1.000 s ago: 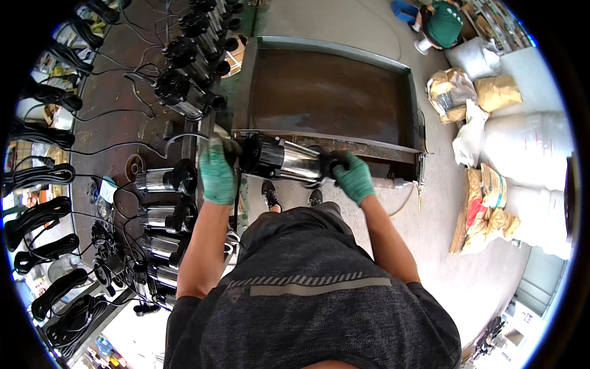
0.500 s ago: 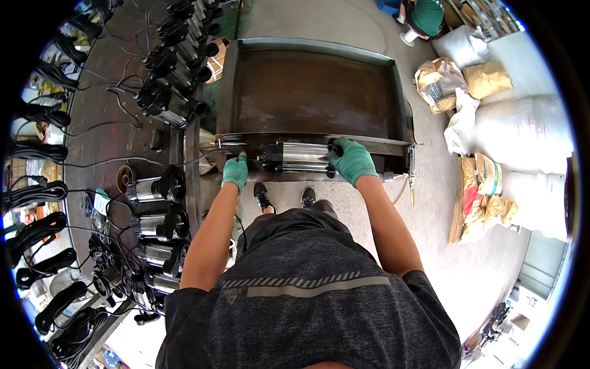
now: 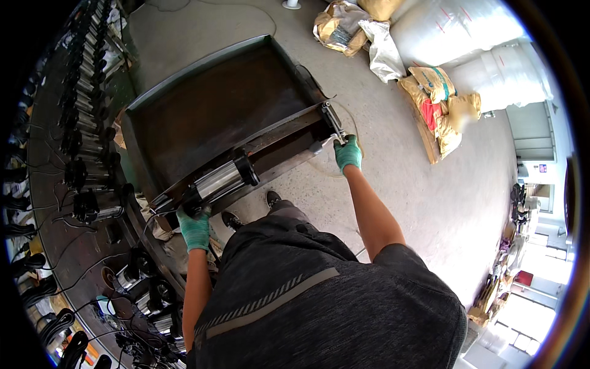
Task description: The person puts on green gloves and picks up a cylindrical submersible pump. They place the pump into a metal tray filled with liquid, submerging it to test its operation. The person repeats this process with multiple pumps, retrieving them from a rack and placing them into the liquid tray.
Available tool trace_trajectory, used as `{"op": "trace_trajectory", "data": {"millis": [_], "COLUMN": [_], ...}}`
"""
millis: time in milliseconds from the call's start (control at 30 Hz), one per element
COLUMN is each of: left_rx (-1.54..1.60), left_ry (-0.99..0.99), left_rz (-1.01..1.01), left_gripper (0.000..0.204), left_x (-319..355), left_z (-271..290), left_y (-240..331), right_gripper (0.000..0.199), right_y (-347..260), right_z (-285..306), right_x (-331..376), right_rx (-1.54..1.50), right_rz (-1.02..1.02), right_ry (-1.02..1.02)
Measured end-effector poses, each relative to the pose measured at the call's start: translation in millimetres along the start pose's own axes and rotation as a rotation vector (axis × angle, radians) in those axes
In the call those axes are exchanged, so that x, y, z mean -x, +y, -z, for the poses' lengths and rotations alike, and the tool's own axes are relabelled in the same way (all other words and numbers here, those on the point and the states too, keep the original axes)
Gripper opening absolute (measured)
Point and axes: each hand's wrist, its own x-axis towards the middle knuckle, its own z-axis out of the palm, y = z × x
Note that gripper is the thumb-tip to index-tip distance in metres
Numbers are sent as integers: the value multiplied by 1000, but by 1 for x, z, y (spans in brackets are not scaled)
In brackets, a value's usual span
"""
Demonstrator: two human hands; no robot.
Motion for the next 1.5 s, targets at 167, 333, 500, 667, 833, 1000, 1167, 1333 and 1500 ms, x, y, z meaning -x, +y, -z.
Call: {"op": "trace_trajectory", "data": {"millis": [167,333,500,667,833,1000,1167,1333,1500], "left_rx": [-94,-13,-10,-67,23,-75,-117,-147,-91], "left_ry": [47,-30,-1,9,6,9,-57,-15,-30], "left_rz": [-90,104,-17,-26,-55,-82,44,-19,7], "left_gripper": [77,68,63,69,73,70,72,68,66], "left_x": [2,5,-2,-15,-7,-14,-7,-3,-3], "left_z": [-2,3,2,1,2,3,8,7,4], "left_y": [-15,37,11,-28,-20,-17,5,-3,4], "right_gripper": [46,31,7,8,16,24,27,28,28], "right_y": [-9,-7,-26,-32,-38,-64,-99,-115,-117], "right_z": [-23,-43,-46,-35,-5,-10,-29,-40,-49], "right_x": [-27,-37,-40,-28,5,54,82,86,79], "right_rx": [-874,-1071,-1459,-1455,-1338,-1036,-642,-479,-501], "right_rz": [-314,-371,-597,-491,-242,55,186,430,538], "right_ry": [-234,-181,-182,-240,-597,-832,-874,-834,-807]}}
